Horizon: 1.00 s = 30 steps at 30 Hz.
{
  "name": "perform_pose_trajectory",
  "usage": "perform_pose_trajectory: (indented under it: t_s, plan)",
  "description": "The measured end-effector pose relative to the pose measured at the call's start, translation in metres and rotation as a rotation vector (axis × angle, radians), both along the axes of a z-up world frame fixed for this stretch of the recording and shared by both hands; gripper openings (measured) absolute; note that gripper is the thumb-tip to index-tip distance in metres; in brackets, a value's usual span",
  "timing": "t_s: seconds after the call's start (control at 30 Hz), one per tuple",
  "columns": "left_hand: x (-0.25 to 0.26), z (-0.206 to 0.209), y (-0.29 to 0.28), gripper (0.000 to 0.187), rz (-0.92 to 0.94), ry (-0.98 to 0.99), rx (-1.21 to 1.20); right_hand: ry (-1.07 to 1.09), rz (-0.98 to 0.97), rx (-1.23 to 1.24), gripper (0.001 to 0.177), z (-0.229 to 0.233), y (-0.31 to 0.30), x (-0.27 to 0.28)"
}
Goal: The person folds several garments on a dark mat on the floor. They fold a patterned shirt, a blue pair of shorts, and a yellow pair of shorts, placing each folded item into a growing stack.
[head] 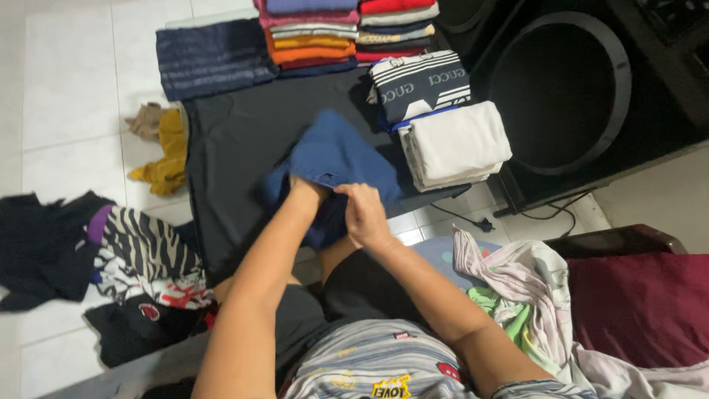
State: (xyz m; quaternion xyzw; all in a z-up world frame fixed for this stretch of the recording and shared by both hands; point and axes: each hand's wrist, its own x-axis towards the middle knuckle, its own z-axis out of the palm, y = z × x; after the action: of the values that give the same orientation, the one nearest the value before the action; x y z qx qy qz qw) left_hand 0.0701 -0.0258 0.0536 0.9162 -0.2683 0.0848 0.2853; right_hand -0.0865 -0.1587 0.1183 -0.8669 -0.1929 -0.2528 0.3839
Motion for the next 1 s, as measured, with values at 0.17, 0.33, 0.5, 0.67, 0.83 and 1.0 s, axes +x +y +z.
perform_pose_trajectory:
  t_s: [0.17, 0.33, 0.5, 0.67, 0.83, 1.0]
  plan:
    - [-0.034, -0.008, 0.032, 0.038, 0.150, -0.058, 0.013, -0.004, 0.284, -0.267, 0.034, 0.024, -0.024, 0.019]
    - [-0.056, -0.005, 0.052, 0.034, 0.142, -0.188, -0.018, -0.097, 0.067, -0.291, 0.036, 0.023, 0.018, 0.003]
    - [-0.051, -0.001, 0.057, 0.029, 0.113, -0.049, -0.089, -0.088, -0.010, -0.287, 0.033, 0.017, 0.044, 0.007]
    - [-0.050, 0.002, 0.045, 0.029, 0.142, -0.074, -0.013, -0.045, -0.017, -0.296, 0.010, 0.012, 0.040, 0.024]
    - [-0.052, -0.006, 0.032, 0.030, 0.156, -0.065, -0.021, -0.058, 0.136, -0.256, 0.011, -0.002, 0.033, 0.009]
    - [-0.022, 0.004, 0.028, 0.030, 0.161, -0.077, -0.035, -0.017, 0.211, -0.191, 0.009, -0.010, 0.033, -0.003]
